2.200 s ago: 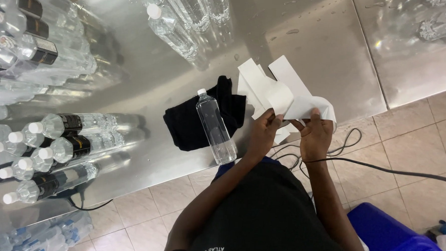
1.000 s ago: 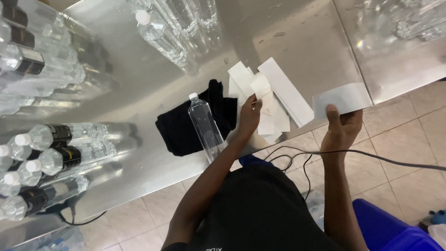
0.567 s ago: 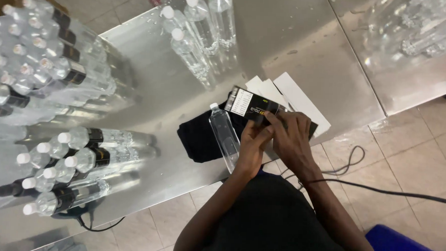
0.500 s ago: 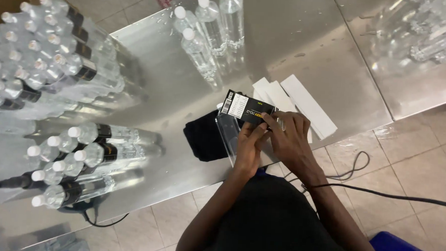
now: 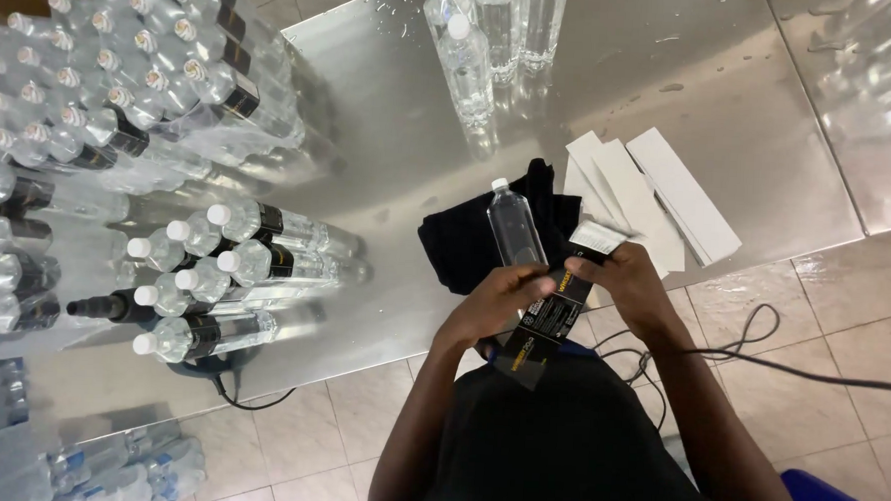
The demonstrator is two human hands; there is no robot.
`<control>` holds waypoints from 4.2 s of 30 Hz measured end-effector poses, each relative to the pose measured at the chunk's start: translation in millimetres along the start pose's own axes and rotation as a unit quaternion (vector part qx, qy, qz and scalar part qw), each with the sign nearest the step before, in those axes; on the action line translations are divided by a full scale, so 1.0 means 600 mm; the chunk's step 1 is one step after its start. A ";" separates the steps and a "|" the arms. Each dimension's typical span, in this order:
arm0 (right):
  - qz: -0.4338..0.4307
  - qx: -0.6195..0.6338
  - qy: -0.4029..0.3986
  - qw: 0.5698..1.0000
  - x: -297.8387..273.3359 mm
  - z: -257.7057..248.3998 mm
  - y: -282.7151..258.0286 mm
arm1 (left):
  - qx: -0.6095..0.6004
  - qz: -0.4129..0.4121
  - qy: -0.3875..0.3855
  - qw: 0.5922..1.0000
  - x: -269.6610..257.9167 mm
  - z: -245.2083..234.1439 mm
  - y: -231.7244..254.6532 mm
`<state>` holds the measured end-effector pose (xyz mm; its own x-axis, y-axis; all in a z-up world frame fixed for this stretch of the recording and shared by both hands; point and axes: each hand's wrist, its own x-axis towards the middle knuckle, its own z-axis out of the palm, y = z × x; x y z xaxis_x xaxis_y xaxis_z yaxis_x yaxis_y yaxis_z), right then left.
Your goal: Manually applying adhesive labels to plastic water bottles at a production workstation.
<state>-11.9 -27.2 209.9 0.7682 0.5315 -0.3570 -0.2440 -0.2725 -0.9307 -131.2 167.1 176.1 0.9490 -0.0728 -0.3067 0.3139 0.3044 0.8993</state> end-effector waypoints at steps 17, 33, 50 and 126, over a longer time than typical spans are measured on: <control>0.079 0.258 0.181 0.946 0.139 0.118 0.161 | -0.448 0.034 0.312 0.837 0.077 -0.029 -0.160; 0.124 0.149 0.218 0.956 0.242 0.097 0.209 | -0.357 -0.014 0.631 0.688 0.189 -0.031 -0.166; 0.131 0.149 0.192 0.961 0.242 0.095 0.186 | -0.345 0.017 0.626 0.699 0.195 -0.037 -0.178; 0.043 -0.109 0.004 0.993 -0.096 0.190 -0.016 | -0.252 0.305 -0.092 0.914 -0.063 -0.034 0.127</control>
<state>-121.0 36.4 230.4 0.7554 0.4920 -0.4328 -0.1762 -0.4836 -0.8573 -143.7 212.3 250.1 0.9466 0.1118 0.3025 -0.2830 0.7376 0.6131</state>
